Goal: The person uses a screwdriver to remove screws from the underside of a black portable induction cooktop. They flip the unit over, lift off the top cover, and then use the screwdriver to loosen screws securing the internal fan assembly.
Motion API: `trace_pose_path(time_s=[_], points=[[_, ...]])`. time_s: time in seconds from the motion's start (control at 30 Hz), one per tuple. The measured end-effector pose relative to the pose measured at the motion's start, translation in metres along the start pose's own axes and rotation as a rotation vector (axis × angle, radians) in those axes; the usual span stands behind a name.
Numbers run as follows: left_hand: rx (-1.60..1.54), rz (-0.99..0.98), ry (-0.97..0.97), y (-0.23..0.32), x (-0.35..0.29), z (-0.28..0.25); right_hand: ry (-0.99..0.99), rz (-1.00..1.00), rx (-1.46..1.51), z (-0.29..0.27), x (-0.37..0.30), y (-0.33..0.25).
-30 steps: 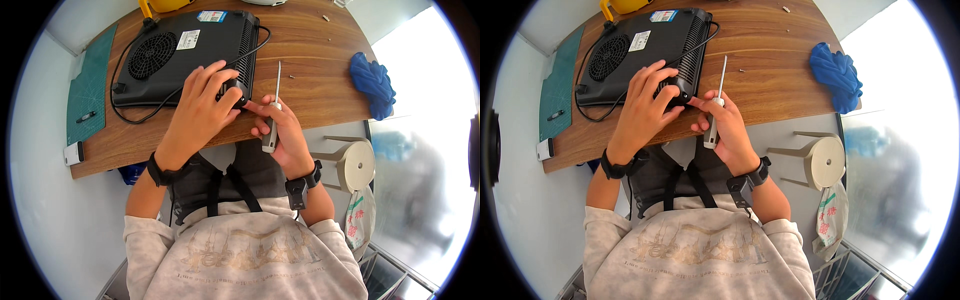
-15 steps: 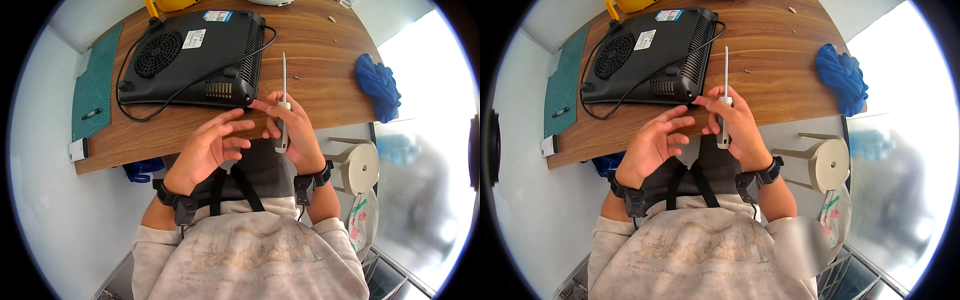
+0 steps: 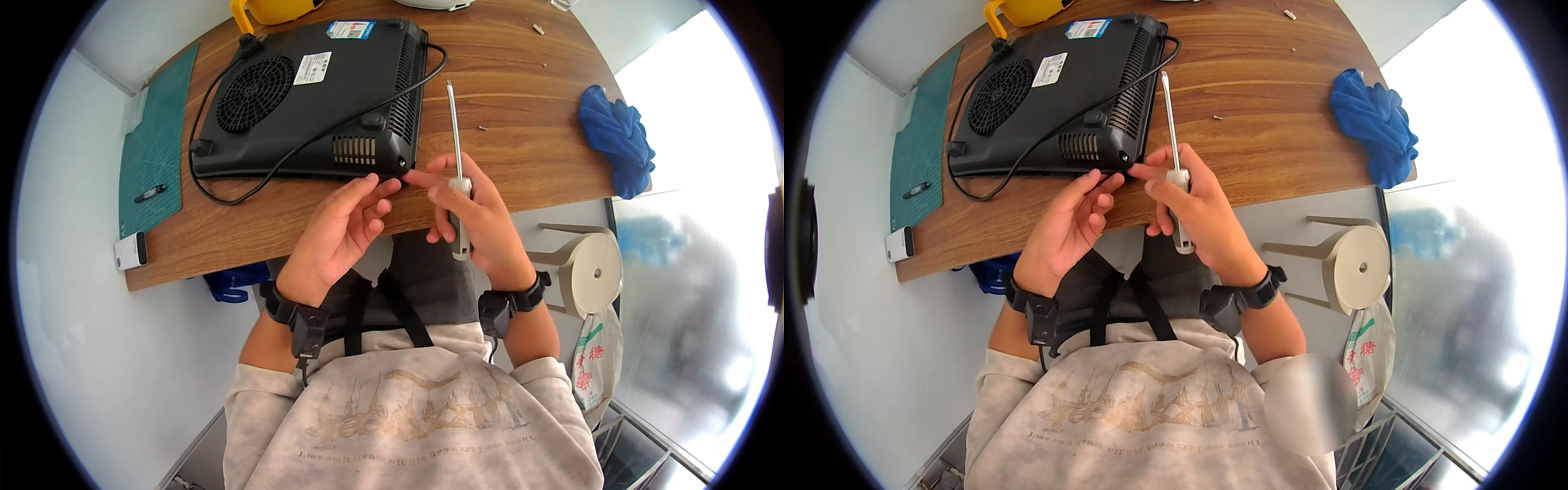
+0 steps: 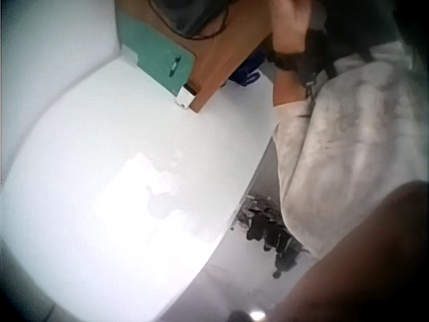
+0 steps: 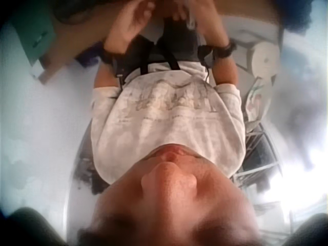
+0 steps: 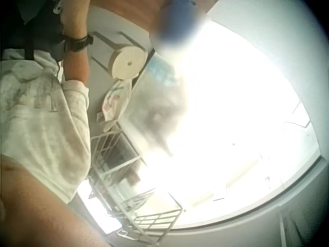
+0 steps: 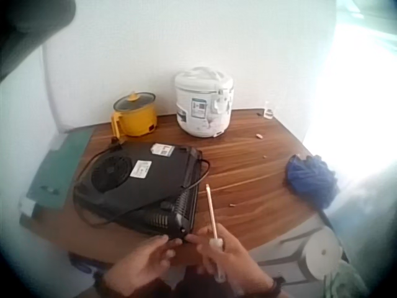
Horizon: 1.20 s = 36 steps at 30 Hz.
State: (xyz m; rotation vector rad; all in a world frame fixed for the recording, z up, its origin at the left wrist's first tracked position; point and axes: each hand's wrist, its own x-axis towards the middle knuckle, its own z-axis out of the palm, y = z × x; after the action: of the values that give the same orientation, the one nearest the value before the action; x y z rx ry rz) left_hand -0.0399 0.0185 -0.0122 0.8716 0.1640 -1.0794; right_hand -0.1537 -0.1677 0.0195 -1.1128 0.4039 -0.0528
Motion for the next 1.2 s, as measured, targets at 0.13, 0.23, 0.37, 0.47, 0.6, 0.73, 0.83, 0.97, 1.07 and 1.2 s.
trace_pose_path(time_s=[0.13, 0.23, 0.37, 0.47, 0.6, 0.73, 0.83, 0.97, 1.07, 1.2], points=[[0.103, 0.045, 0.023, 0.003, -0.004, 0.004, -0.005, 0.034, -0.237, -0.005, -0.023, 0.004], [0.132, 0.06, 0.039, 0.005, -0.007, 0.011, -0.049, 0.116, -0.436, -0.012, -0.041, 0.01], [0.088, 0.108, -0.007, 0.001, -0.006, 0.012, -0.078, 0.152, -0.553, -0.011, -0.058, 0.013], [0.058, 0.131, -0.026, -0.001, -0.004, 0.012, -0.076, 0.197, -0.471, -0.013, -0.061, 0.017], [0.046, 0.14, -0.051, -0.002, 0.0, 0.011, -0.076, 0.18, -0.489, -0.011, -0.061, 0.016], [0.047, 0.135, -0.032, -0.002, 0.0, 0.01, -0.075, 0.185, -0.438, -0.008, -0.059, 0.018], [0.031, 0.136, -0.02, -0.004, 0.0, 0.01, -0.084, 0.205, -0.401, -0.01, -0.057, 0.02], [0.02, 0.137, 0.002, -0.006, 0.0, 0.012, -0.092, 0.204, -0.265, -0.009, -0.054, 0.023], [0.011, 0.134, -0.009, -0.006, -0.001, 0.011, -0.101, 0.162, -0.24, -0.01, -0.05, 0.029], [0.021, 0.124, -0.002, -0.007, -0.001, 0.011, -0.136, 0.138, -0.346, -0.013, -0.047, 0.032]])
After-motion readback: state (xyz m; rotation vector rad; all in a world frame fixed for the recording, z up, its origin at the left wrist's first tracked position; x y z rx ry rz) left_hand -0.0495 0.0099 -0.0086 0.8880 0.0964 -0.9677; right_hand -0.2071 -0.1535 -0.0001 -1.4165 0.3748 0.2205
